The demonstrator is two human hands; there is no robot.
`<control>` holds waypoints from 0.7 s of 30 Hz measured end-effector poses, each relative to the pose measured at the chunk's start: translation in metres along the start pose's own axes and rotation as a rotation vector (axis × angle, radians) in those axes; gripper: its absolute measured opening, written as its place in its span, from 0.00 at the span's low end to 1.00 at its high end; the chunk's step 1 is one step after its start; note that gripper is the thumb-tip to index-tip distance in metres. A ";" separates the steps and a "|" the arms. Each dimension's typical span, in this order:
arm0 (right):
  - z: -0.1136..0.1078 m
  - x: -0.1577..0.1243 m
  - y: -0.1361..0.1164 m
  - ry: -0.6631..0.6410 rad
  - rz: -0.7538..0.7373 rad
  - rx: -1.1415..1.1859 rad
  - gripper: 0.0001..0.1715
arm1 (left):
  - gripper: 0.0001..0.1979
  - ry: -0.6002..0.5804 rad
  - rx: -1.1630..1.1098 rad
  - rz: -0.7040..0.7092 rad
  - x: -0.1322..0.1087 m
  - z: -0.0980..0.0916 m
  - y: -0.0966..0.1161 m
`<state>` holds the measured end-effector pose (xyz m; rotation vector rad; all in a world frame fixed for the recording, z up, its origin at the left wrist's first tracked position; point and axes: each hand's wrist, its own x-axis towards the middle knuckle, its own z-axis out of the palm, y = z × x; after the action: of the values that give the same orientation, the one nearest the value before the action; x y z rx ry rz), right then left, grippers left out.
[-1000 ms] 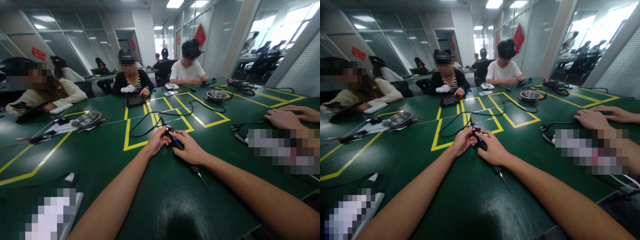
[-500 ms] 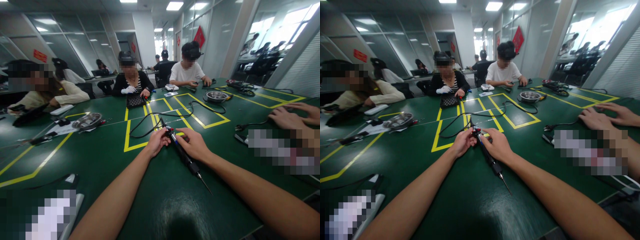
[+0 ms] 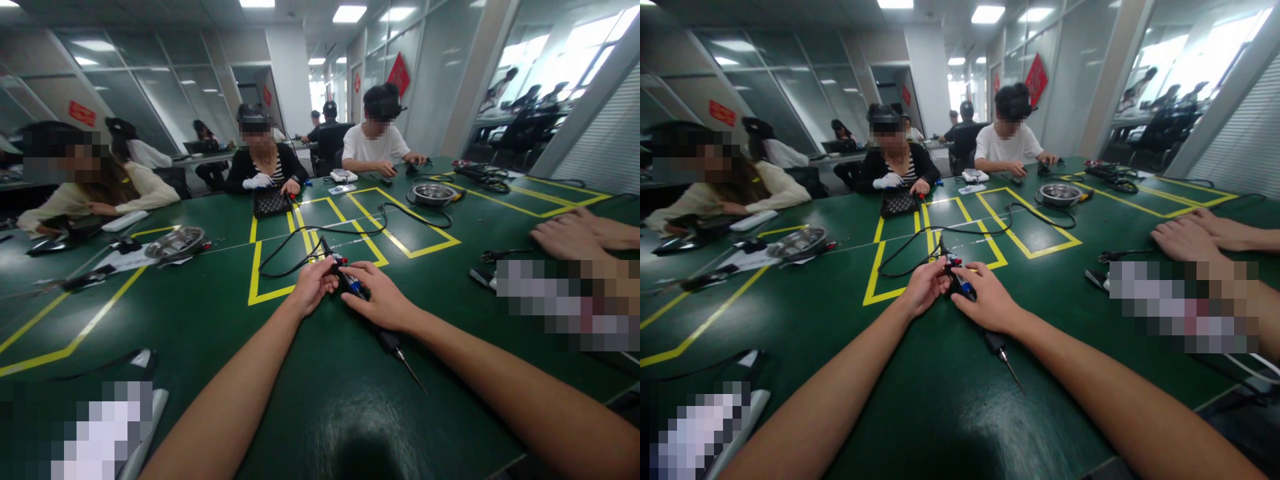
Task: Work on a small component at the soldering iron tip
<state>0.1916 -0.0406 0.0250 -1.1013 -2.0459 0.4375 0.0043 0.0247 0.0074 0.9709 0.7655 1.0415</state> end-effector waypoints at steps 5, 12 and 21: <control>-0.002 0.002 -0.002 0.021 0.066 0.054 0.30 | 0.18 -0.002 -0.036 0.008 0.000 -0.002 0.001; -0.007 0.009 0.005 0.264 0.219 0.041 0.12 | 0.16 -0.088 -0.122 0.026 0.000 -0.009 0.000; -0.004 0.004 -0.003 0.080 0.097 0.041 0.22 | 0.12 -0.077 -0.166 0.027 0.000 -0.009 -0.001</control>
<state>0.1913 -0.0390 0.0313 -1.1780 -1.9122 0.4747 -0.0029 0.0273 0.0033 0.8756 0.5947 1.0678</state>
